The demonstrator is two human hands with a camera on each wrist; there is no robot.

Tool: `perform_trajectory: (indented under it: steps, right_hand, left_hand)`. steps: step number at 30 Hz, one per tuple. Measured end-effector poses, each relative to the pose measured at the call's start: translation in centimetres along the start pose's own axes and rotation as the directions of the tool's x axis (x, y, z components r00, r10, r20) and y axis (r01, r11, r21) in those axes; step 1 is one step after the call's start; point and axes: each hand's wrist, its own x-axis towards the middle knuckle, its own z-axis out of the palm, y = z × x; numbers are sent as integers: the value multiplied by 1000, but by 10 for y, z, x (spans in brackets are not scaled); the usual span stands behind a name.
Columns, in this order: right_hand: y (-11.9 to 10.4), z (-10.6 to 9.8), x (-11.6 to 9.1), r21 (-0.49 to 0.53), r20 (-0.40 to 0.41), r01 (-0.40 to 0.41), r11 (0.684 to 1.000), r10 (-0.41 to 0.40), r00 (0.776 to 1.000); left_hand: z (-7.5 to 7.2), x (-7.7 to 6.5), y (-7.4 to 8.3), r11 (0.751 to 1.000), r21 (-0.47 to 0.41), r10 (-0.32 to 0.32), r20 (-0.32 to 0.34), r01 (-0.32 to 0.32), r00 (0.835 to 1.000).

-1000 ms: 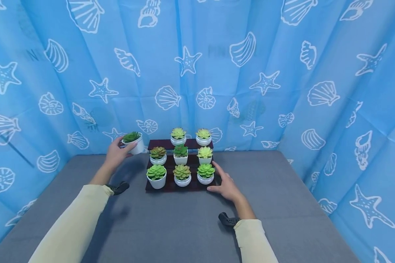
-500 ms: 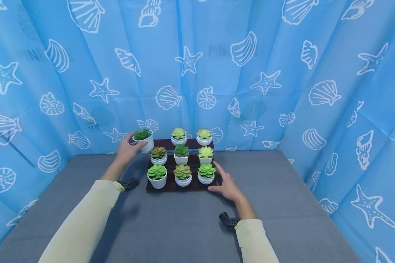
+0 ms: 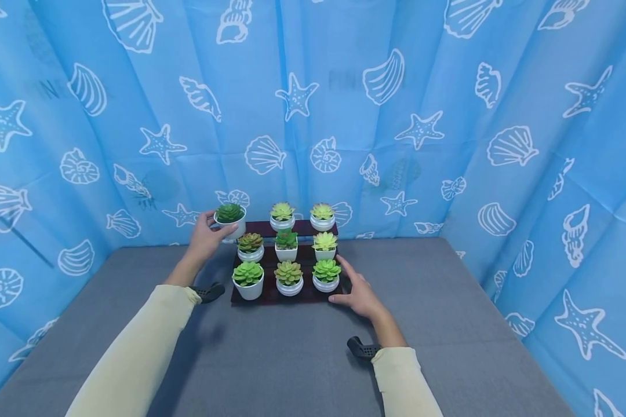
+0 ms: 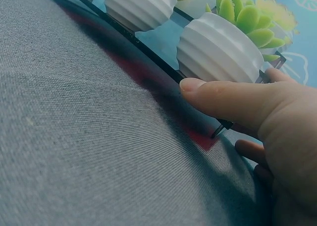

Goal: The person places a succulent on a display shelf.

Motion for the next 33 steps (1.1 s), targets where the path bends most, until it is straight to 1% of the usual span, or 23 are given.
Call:
perform_trajectory:
  steps: [5,11,14,17,22,27,33]
  right_hand:
    - [0,1,0,4,5,1,1000,-1,1000]
    - [0,1,2,1,5,1,1000,-1,1000]
    - [-1,1,2,0,7,9,1000,-9,1000]
    - [-2,1,1,5,11,11,1000,-11,1000]
    - [-2,1,1,2,14,-3,1000,3,1000]
    - [-2,0,0,3,10,-11,1000,11,1000]
    - [-2,0,0,7,7,-18,1000,18,1000]
  left_hand:
    - [3,0,2,998,59,12,-3,-12,1000]
    - [9,-3,7,994,111,-1,-50,7,999]
    - [11,-3,8,994,112,1,-72,7,997]
    - [13,-4,8,995,95,-8,-86,16,996]
    - [15,-6,9,998,61,-16,-79,21,997]
    - [16,-8,8,996,84,-14,-81,21,997]
    - [20,-6,8,994,101,-22,-83,30,996]
